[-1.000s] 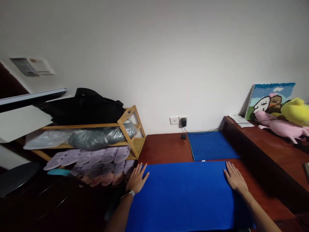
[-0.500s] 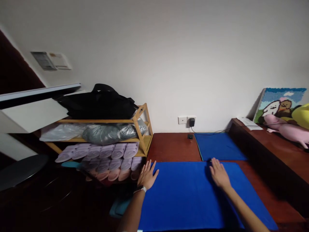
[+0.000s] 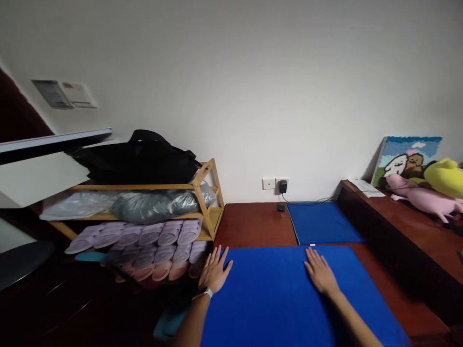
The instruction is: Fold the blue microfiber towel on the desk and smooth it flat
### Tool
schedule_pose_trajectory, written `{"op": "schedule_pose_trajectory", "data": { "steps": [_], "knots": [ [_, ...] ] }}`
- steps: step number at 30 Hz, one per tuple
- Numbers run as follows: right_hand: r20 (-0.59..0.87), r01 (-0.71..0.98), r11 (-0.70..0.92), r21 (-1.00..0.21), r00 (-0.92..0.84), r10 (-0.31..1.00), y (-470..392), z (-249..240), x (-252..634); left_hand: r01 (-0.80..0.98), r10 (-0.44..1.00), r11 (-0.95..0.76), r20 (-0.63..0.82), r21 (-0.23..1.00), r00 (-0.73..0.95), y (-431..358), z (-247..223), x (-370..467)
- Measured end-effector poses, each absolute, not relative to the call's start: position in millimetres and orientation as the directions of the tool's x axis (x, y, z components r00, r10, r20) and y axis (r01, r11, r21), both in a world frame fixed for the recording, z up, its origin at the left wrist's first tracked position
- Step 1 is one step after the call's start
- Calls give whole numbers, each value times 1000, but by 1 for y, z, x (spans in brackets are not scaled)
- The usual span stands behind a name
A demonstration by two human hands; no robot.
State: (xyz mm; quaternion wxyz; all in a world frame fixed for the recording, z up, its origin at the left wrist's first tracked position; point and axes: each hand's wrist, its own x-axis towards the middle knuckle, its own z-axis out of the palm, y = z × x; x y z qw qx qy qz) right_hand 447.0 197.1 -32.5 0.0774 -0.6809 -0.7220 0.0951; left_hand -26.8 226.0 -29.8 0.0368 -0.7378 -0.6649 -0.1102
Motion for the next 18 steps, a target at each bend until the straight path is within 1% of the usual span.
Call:
{"op": "schedule_pose_trajectory", "data": {
  "steps": [3, 5, 8, 12, 18],
  "knots": [
    [-57, 972, -169, -161, 162, 985, 194, -48, 547, 990, 973, -111, 211, 91, 90, 227, -32, -27],
    [-69, 956, -259, -136, 252, 965, 193, -56, 595, 990, 975, -107, 202, 90, 87, 228, -31, -27],
    [-57, 948, -283, -147, 278, 959, 192, -65, 628, 990, 976, -103, 202, 98, 82, 229, -31, -27],
    [-32, 947, -286, -147, 284, 958, 193, -70, 626, 989, 975, -106, 207, 106, 83, 229, -32, -26],
    [-96, 943, -308, -128, 298, 950, 192, -54, 617, 988, 976, -111, 200, 103, 89, 227, -29, -25]
  ]
}}
